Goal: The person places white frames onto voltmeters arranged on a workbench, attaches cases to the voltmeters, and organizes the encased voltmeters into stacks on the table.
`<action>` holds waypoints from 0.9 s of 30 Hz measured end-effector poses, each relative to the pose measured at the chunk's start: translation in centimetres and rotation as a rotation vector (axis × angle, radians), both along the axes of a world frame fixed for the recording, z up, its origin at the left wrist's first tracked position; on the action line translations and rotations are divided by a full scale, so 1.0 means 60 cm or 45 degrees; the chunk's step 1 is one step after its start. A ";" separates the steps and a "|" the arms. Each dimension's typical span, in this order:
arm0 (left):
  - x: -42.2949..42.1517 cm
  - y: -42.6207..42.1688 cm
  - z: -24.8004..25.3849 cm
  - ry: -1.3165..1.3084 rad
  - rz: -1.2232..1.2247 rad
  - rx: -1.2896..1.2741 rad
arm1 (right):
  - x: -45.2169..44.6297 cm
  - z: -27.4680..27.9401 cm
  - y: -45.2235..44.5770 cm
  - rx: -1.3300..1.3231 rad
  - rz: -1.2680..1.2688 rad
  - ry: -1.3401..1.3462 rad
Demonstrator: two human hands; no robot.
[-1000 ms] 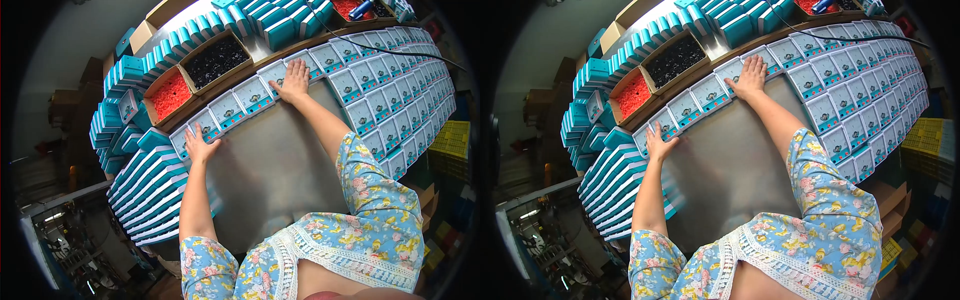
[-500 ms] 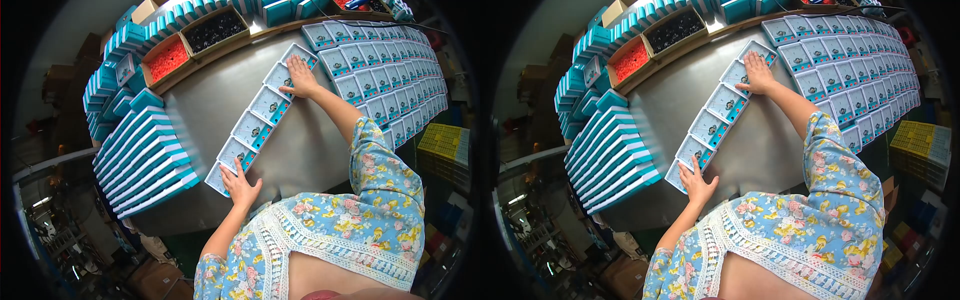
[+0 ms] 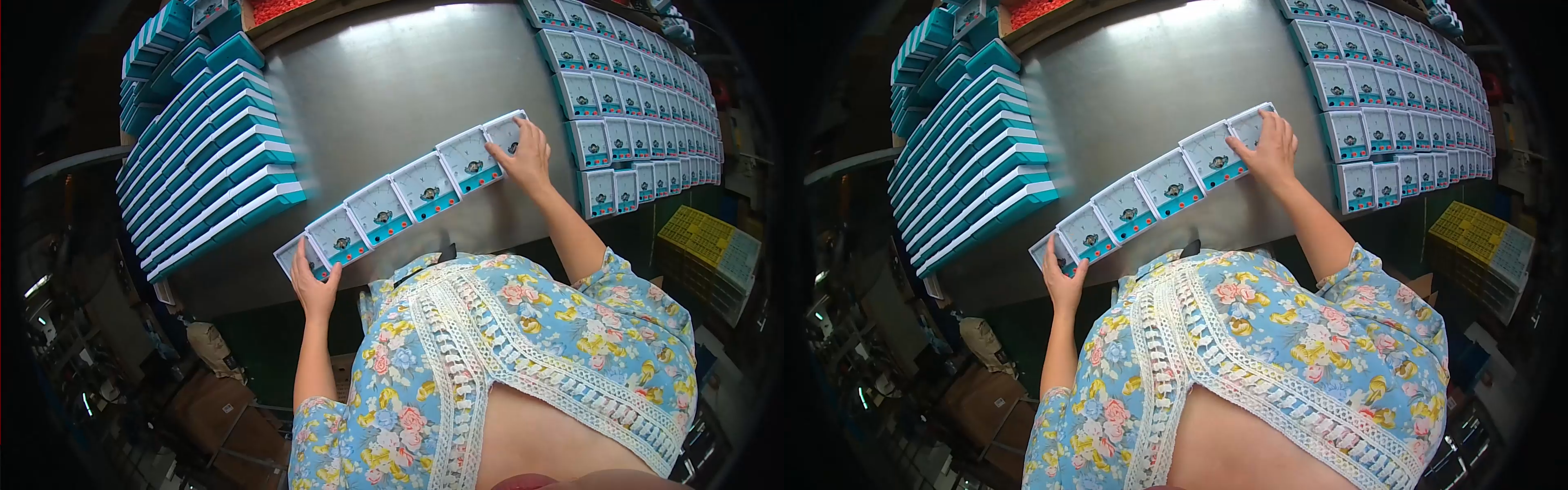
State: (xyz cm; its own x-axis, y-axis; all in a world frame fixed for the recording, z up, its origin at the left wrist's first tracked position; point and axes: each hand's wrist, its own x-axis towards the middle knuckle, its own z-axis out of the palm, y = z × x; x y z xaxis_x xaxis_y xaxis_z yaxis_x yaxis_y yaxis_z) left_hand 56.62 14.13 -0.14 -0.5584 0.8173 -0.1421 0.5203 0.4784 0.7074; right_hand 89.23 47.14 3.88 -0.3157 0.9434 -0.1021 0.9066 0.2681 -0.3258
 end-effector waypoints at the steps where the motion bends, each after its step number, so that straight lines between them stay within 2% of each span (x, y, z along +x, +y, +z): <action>1: -0.009 -0.005 -0.012 0.144 0.277 -0.162 | 0.006 -0.011 0.018 -0.041 -0.078 -0.046; 2: -0.018 -0.009 -0.026 0.287 0.555 -0.322 | 0.010 -0.027 0.034 -0.080 -0.155 -0.090; 3: -0.033 -0.012 -0.056 0.034 0.627 -0.415 | 0.015 -0.038 0.039 -0.120 -0.228 -0.133; 4: -0.029 -0.004 -0.072 0.005 0.659 -0.402 | 0.016 -0.037 0.039 -0.117 -0.209 -0.182; 6: -0.038 -0.004 -0.082 0.085 0.660 -0.498 | 0.011 -0.032 0.040 -0.114 -0.173 -0.273; 12: -0.050 -0.017 -0.092 0.004 0.634 -0.438 | 0.015 -0.048 0.043 -0.099 -0.139 -0.271; 17: -0.122 -0.062 -0.102 0.014 0.608 -0.491 | -0.025 -0.070 -0.052 -0.099 -0.127 -0.256; 22: -0.333 -0.226 -0.144 0.035 0.566 -0.463 | -0.179 -0.089 -0.229 -0.207 -0.069 -0.228; 27: -0.569 -0.352 -0.158 -0.132 0.698 -0.487 | -0.377 -0.110 -0.394 -0.236 -0.005 -0.188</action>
State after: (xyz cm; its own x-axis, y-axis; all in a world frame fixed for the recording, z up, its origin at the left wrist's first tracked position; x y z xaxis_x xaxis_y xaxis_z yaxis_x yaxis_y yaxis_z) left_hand 22.48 -7.00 -9.61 -0.8459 0.3011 -0.4403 0.0693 0.8805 0.4690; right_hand 66.62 23.52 -2.70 -0.2807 0.9054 -0.3186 0.9490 0.2122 -0.2331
